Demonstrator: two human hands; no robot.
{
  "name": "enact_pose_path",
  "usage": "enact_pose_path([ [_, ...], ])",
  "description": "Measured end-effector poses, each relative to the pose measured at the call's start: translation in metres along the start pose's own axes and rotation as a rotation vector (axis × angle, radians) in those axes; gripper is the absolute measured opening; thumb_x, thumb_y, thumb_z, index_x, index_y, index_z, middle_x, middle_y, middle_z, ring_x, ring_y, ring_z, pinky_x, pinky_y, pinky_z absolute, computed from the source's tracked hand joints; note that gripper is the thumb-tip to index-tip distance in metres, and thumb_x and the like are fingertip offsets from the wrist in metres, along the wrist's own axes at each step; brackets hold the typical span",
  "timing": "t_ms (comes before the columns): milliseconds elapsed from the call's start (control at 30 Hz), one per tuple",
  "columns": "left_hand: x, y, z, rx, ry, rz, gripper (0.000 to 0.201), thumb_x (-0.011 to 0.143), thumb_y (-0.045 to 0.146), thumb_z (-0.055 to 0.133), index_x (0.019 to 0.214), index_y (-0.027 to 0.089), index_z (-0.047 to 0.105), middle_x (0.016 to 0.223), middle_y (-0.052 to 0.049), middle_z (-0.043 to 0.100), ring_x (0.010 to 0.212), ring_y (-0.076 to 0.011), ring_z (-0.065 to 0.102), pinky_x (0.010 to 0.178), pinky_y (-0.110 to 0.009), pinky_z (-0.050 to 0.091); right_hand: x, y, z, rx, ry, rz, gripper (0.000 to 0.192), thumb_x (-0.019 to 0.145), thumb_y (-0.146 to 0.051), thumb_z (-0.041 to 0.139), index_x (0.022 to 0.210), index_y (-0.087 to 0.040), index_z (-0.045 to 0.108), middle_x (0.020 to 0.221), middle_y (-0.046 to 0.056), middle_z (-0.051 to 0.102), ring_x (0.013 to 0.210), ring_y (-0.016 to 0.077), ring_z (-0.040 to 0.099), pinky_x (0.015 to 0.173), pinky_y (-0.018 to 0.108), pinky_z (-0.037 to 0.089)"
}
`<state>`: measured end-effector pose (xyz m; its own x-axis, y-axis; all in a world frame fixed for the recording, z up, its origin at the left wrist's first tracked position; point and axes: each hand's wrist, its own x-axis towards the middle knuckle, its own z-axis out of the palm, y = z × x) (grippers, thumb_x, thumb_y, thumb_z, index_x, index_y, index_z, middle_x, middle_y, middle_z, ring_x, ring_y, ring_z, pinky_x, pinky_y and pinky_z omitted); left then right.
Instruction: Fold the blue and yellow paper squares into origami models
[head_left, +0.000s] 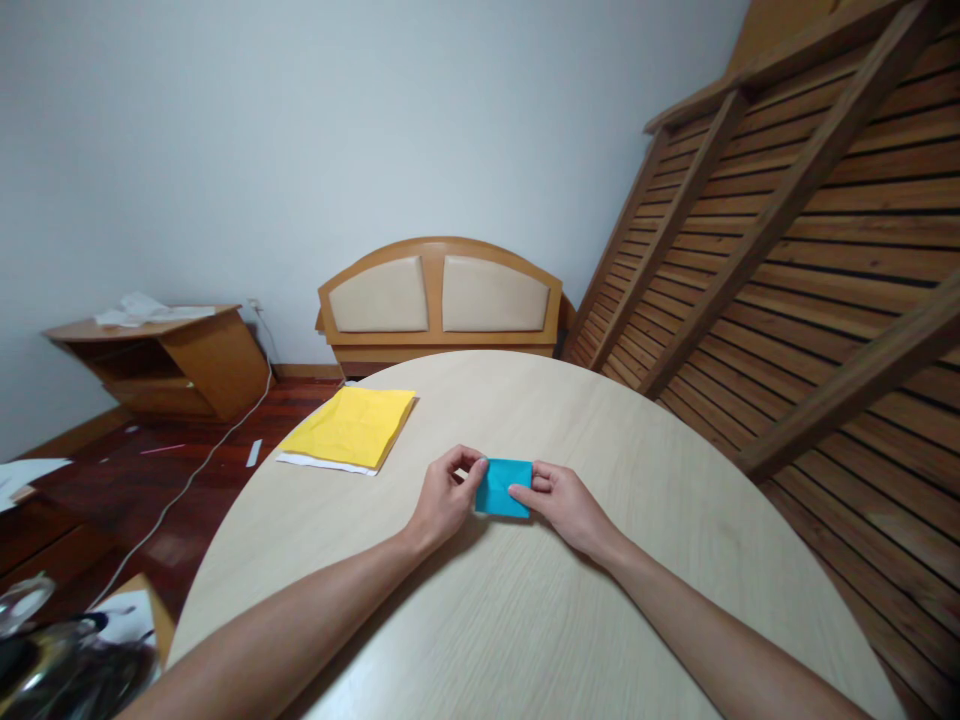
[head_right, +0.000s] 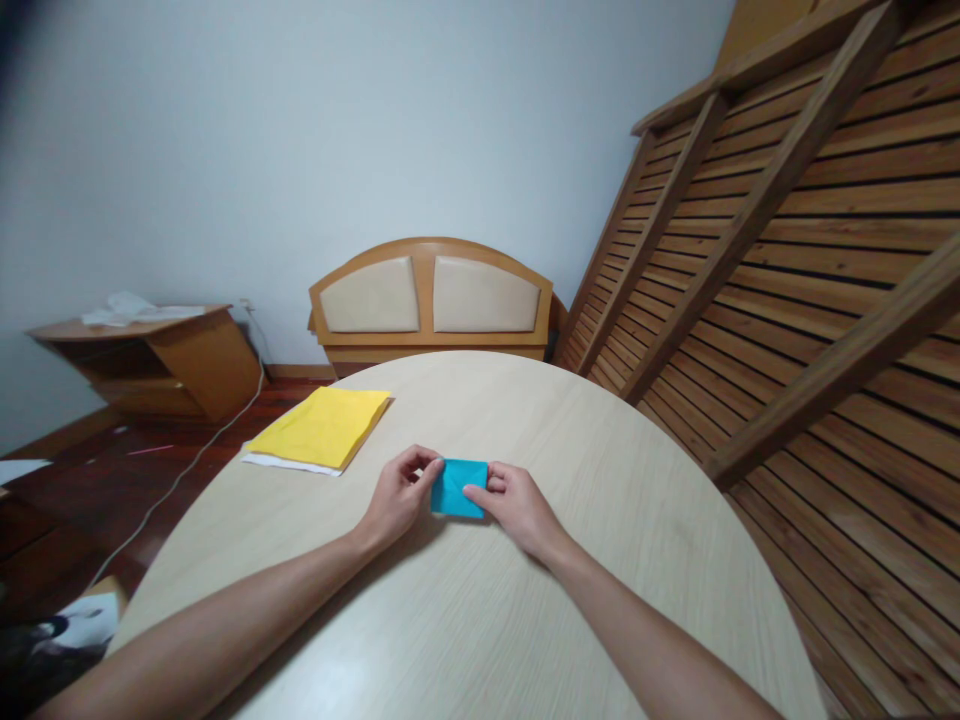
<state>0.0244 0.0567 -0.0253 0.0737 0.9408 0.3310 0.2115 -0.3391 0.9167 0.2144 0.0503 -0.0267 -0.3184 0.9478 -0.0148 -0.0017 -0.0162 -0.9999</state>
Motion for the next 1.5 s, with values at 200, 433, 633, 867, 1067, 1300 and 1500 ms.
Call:
enact_pose_path([
  [200,0.001,-0.002,0.000,0.025,0.059,0.010,0.027,0.089,0.041,0.057,0.082,0.015,0.064,0.074,-0.002,0.064,0.069,-0.0158,0.057,0.058,-0.025,0.041,-0.002,-0.005,0.000,-0.016,-0.024,-0.018,0.040,0.072,-0.043,0.079,0.096,-0.013,0.067,0.086,0.008,0.075,0.079,0.0201,0.068,0.073,0.031,0.050],
  [433,0.005,-0.010,-0.003,0.048,0.118,0.041,0.024,0.091,0.037,0.055,0.083,0.016,0.063,0.075,-0.002,0.064,0.072,-0.0163,0.057,0.064,-0.026,0.042,0.001,0.000,-0.003,-0.001,0.036,0.085,0.039,0.066,-0.041,0.081,0.090,-0.012,0.071,0.081,0.007,0.073,0.069,0.0143,0.063,0.065,0.027,0.048],
  [633,0.007,-0.010,-0.003,0.063,0.133,0.040,0.024,0.091,0.038,0.055,0.083,0.016,0.062,0.076,-0.002,0.062,0.072,-0.0163,0.057,0.066,-0.027,0.042,-0.002,-0.010,-0.001,0.023,0.006,0.116,0.037,0.064,-0.039,0.083,0.087,-0.011,0.072,0.079,0.005,0.071,0.067,0.0121,0.061,0.066,0.026,0.048],
  [867,0.004,-0.004,-0.003,0.091,0.109,0.056,0.024,0.092,0.037,0.053,0.085,0.016,0.062,0.076,-0.002,0.063,0.071,-0.0155,0.056,0.061,-0.025,0.039,-0.004,-0.010,-0.004,-0.035,-0.065,0.127,0.038,0.069,-0.043,0.080,0.088,-0.012,0.072,0.077,0.005,0.069,0.068,0.0137,0.060,0.066,0.027,0.046],
  [1067,-0.002,0.005,0.001,0.101,0.007,0.093,0.024,0.091,0.037,0.054,0.084,0.016,0.063,0.073,-0.002,0.063,0.065,-0.0140,0.054,0.055,-0.023,0.037,-0.002,-0.004,0.004,-0.146,-0.007,0.006,0.041,0.069,-0.044,0.080,0.093,-0.014,0.067,0.082,0.004,0.069,0.070,0.0160,0.059,0.064,0.027,0.044],
  [1300,-0.003,0.001,0.003,0.066,-0.023,0.073,0.025,0.091,0.038,0.055,0.083,0.015,0.062,0.073,-0.002,0.062,0.068,-0.0146,0.053,0.060,-0.024,0.039,-0.003,-0.005,0.003,-0.216,-0.043,0.018,0.039,0.072,-0.049,0.076,0.065,-0.016,0.056,0.060,-0.003,0.054,0.056,0.0108,0.045,0.054,0.025,0.035],
  [1500,0.002,-0.008,0.000,0.011,0.018,0.031,0.025,0.091,0.039,0.055,0.084,0.016,0.061,0.075,-0.001,0.059,0.071,-0.0150,0.052,0.064,-0.025,0.041,-0.002,-0.007,-0.003,-0.015,-0.163,0.170,0.050,0.067,-0.057,0.079,0.087,-0.012,0.068,0.081,0.004,0.067,0.068,0.0117,0.058,0.064,0.023,0.046],
])
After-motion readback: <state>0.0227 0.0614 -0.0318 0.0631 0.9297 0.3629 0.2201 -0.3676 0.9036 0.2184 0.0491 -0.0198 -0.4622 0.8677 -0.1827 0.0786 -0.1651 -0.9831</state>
